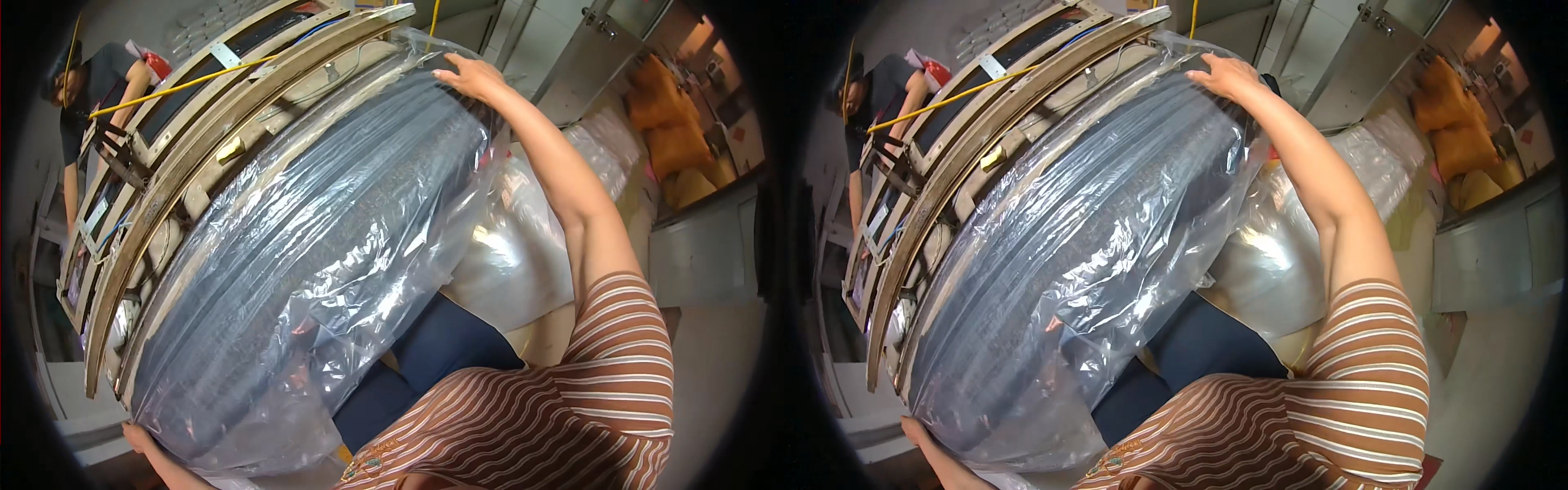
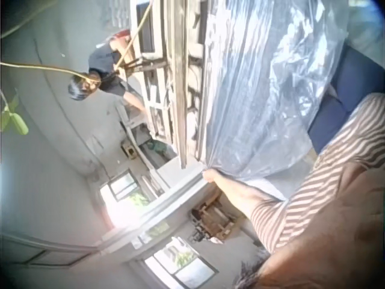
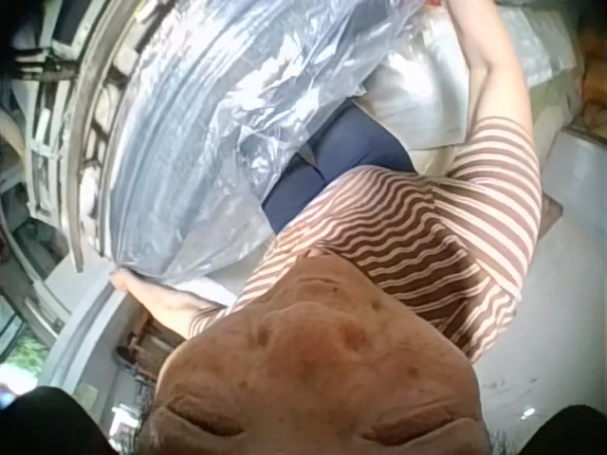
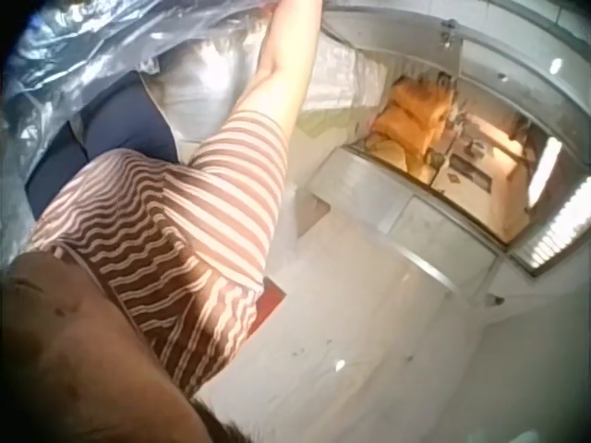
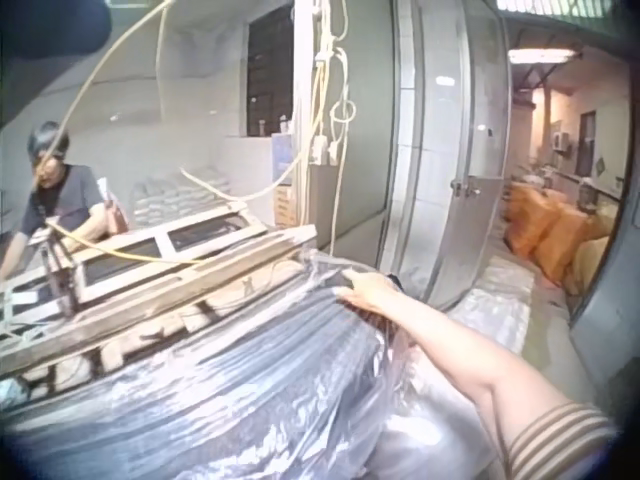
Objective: The recorder is wrapping a large industrial component, possibly foam or rubber, with clear plastic sheeting.
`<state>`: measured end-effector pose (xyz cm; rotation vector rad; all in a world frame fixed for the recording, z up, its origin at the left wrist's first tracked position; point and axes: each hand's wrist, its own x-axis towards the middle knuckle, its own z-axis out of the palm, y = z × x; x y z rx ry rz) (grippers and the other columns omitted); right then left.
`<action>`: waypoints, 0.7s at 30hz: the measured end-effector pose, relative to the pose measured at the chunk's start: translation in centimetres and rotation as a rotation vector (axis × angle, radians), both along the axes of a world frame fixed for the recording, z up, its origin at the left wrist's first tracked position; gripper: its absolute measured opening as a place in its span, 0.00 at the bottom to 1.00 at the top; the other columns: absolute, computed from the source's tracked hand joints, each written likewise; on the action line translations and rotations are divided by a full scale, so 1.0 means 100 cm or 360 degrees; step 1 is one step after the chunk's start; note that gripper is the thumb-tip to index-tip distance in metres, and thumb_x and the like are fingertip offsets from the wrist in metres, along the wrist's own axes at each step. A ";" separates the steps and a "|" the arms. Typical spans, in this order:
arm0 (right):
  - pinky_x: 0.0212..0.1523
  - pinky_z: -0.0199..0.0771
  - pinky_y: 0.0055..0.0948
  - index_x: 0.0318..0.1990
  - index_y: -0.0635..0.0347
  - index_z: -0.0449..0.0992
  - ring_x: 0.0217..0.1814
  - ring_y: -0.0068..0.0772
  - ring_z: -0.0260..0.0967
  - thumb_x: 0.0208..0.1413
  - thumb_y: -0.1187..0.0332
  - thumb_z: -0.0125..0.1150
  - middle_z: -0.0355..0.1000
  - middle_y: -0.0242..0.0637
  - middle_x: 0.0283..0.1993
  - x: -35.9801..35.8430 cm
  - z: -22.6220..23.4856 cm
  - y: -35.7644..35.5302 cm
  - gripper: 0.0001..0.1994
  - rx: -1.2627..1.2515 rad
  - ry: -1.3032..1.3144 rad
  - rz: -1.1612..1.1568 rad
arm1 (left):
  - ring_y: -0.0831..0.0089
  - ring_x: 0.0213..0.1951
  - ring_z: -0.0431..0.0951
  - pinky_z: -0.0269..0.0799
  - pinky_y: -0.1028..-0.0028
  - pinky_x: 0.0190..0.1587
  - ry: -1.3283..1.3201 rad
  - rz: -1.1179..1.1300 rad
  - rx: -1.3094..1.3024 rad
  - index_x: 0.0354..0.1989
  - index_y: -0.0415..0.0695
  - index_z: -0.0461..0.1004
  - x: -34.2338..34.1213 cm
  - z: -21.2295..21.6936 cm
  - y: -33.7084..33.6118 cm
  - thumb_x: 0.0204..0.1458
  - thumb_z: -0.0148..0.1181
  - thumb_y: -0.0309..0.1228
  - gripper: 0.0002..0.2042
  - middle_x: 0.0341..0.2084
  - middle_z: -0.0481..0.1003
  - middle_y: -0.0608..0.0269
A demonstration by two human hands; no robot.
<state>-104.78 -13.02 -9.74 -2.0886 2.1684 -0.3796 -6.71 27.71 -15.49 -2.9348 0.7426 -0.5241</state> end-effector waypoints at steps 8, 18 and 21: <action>0.62 0.46 0.55 0.63 0.43 0.57 0.68 0.53 0.44 0.54 0.39 0.41 0.48 0.43 0.68 0.019 -0.051 0.036 0.32 -0.0524 0.0155 0.0060 | 0.59 0.53 0.68 0.59 0.69 0.56 0.0775 -0.1355 -0.0249 0.53 0.34 0.65 -0.311 0.066 -0.110 0.60 0.43 0.36 0.19 0.50 0.68 0.46; 0.43 0.70 0.41 0.51 0.48 0.72 0.44 0.42 0.72 0.52 0.42 0.47 0.74 0.44 0.43 -0.176 -0.164 0.032 0.26 0.0639 -0.0324 -0.0537 | 0.53 0.62 0.54 0.46 0.64 0.64 0.0466 -0.1427 -0.0202 0.60 0.35 0.57 -0.282 0.011 -0.133 0.61 0.37 0.46 0.28 0.60 0.57 0.43; 0.32 0.72 0.39 0.33 0.58 0.79 0.29 0.43 0.73 0.47 0.53 0.52 0.75 0.45 0.28 -0.190 -0.295 0.078 0.18 0.0300 -0.0413 -0.0205 | 0.52 0.62 0.54 0.47 0.62 0.64 0.0308 -0.1175 -0.0172 0.60 0.35 0.57 -0.269 0.001 -0.132 0.60 0.38 0.48 0.29 0.59 0.57 0.43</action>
